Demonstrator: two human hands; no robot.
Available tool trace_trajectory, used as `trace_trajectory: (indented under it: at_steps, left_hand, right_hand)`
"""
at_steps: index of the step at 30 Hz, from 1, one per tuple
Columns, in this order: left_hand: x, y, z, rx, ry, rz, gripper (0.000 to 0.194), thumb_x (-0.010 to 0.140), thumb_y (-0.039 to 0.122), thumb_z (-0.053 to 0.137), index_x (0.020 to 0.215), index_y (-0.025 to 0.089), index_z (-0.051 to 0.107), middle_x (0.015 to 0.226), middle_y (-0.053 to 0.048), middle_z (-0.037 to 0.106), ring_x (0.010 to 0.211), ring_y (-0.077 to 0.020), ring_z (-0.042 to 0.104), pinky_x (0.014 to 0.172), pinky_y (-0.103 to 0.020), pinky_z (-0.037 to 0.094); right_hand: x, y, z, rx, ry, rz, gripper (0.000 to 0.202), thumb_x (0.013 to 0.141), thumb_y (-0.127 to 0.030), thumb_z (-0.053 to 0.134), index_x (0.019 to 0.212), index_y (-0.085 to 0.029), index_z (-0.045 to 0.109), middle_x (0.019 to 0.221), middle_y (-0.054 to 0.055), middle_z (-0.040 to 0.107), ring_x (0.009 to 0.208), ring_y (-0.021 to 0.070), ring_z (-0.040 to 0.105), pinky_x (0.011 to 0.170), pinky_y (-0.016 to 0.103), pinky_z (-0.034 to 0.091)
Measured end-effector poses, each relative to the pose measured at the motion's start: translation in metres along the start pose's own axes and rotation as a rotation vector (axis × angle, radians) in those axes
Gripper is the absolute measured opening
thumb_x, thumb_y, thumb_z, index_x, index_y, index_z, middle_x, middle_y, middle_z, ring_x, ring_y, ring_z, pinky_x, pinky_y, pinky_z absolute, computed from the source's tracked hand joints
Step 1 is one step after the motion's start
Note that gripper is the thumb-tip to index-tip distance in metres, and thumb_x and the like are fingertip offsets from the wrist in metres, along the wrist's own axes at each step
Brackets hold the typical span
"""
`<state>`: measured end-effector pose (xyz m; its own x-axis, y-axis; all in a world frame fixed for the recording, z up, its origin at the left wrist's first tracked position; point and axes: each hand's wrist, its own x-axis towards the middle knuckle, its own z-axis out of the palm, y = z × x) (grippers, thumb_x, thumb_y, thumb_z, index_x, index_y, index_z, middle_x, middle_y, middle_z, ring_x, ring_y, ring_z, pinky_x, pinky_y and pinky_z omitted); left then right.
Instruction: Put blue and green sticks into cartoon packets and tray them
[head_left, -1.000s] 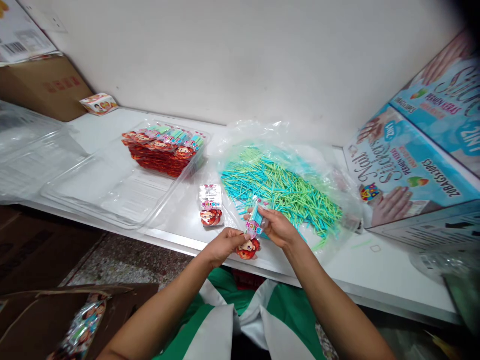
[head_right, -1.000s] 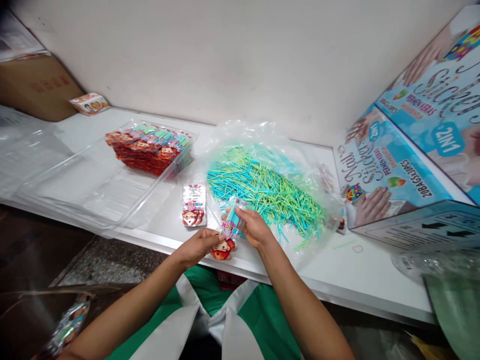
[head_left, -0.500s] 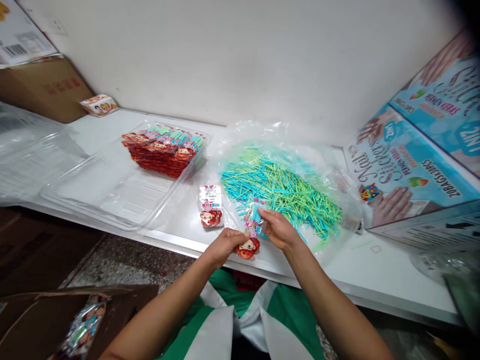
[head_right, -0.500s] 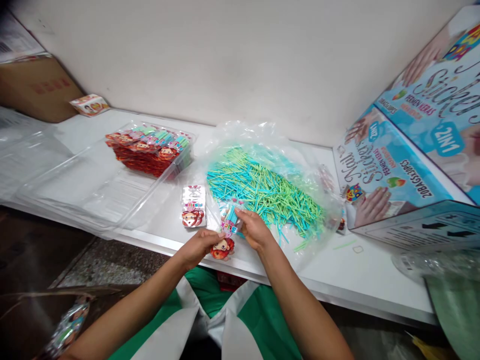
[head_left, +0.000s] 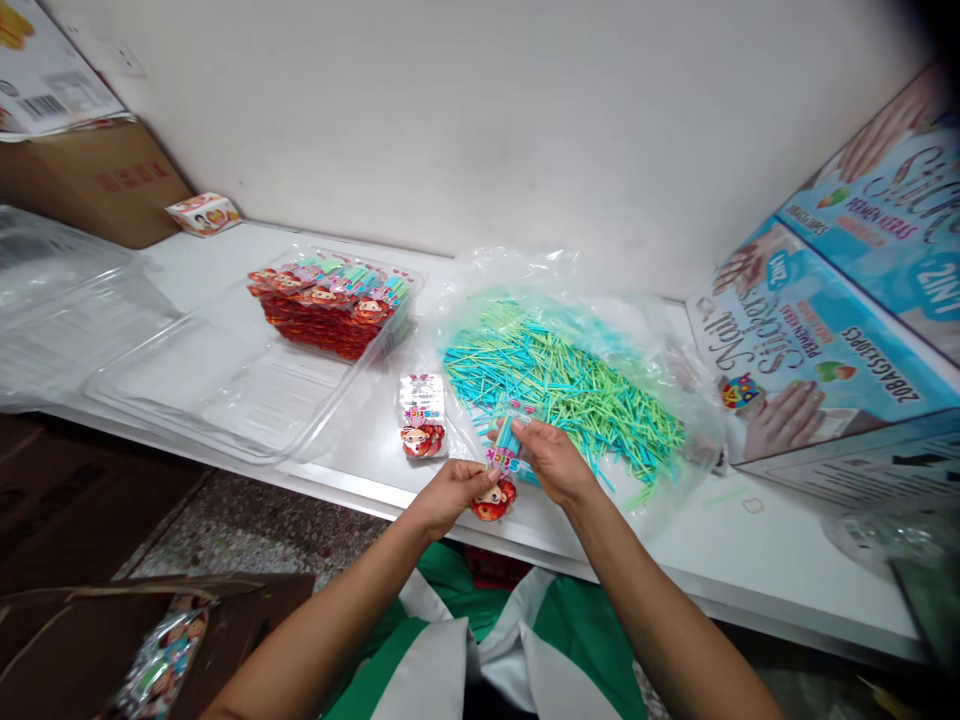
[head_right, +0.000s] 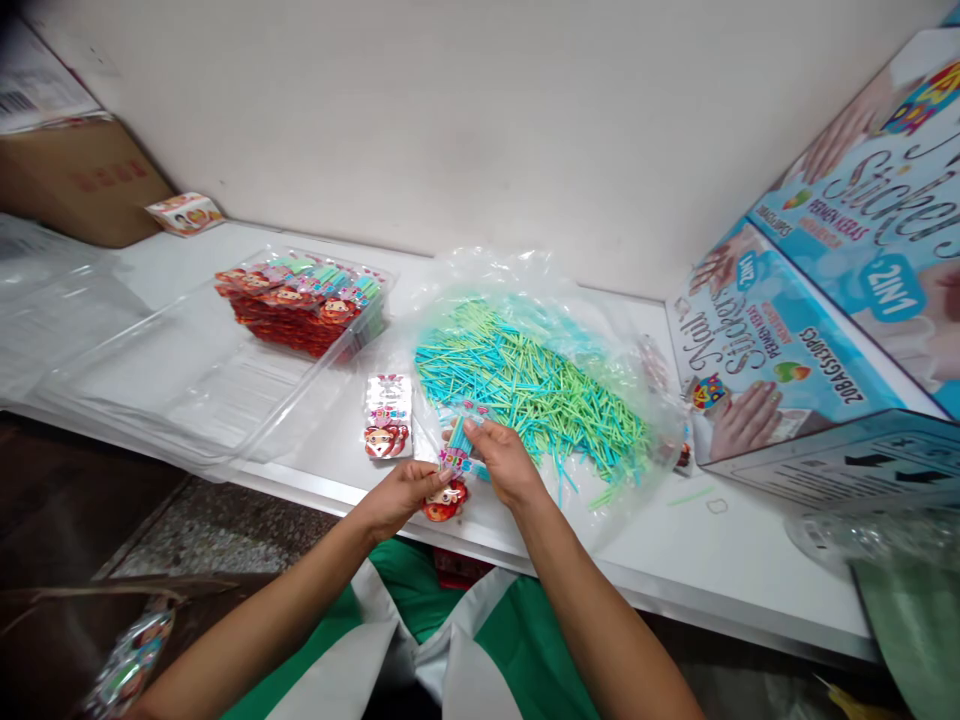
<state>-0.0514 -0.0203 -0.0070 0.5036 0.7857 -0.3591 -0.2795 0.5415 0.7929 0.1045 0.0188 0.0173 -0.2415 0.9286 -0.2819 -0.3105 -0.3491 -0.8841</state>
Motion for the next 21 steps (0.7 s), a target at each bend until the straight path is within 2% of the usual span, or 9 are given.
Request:
trace_trajectory:
  at_steps: [4, 8, 16, 21]
  left_hand:
    - [0.0009, -0.002, -0.0008, -0.016, -0.034, -0.036, 0.04, 0.072, 0.045, 0.062, 0.079, 0.006, 0.069, 0.069, -0.011, 0.067, 0.06, -0.0153, 0.06, 0.06, -0.025, 0.044]
    - [0.0001, -0.0033, -0.0013, -0.036, -0.041, -0.035, 0.038, 0.074, 0.042, 0.06, 0.077, 0.006, 0.069, 0.069, -0.011, 0.067, 0.06, -0.016, 0.061, 0.061, -0.026, 0.044]
    - [0.0005, -0.0018, 0.0008, -0.023, 0.085, -0.009, 0.034, 0.069, 0.041, 0.065, 0.069, 0.006, 0.069, 0.067, -0.011, 0.069, 0.058, -0.0171, 0.061, 0.058, -0.026, 0.045]
    - [0.0011, -0.0016, 0.0007, -0.037, 0.065, -0.008, 0.037, 0.071, 0.042, 0.063, 0.073, 0.006, 0.069, 0.067, -0.012, 0.068, 0.058, -0.0171, 0.062, 0.057, -0.025, 0.046]
  right_hand:
    - [0.0012, 0.0011, -0.0004, -0.035, 0.014, -0.007, 0.032, 0.068, -0.04, 0.069, 0.089, -0.017, 0.068, 0.081, 0.006, 0.07, 0.077, 0.0195, 0.064, 0.075, 0.034, 0.047]
    - [0.004, 0.0025, 0.0001, -0.058, 0.049, -0.044, 0.025, 0.066, -0.038, 0.071, 0.081, -0.018, 0.069, 0.078, 0.006, 0.07, 0.074, 0.0181, 0.063, 0.072, 0.031, 0.047]
    - [0.0083, 0.0046, 0.003, -0.084, 0.07, -0.074, 0.025, 0.063, -0.035, 0.072, 0.079, -0.016, 0.069, 0.08, 0.006, 0.071, 0.073, 0.0197, 0.063, 0.074, 0.034, 0.046]
    - [0.0099, 0.0078, 0.0048, -0.025, 0.125, -0.112, 0.023, 0.063, -0.03, 0.074, 0.082, -0.018, 0.069, 0.08, 0.003, 0.071, 0.075, 0.0186, 0.063, 0.076, 0.032, 0.045]
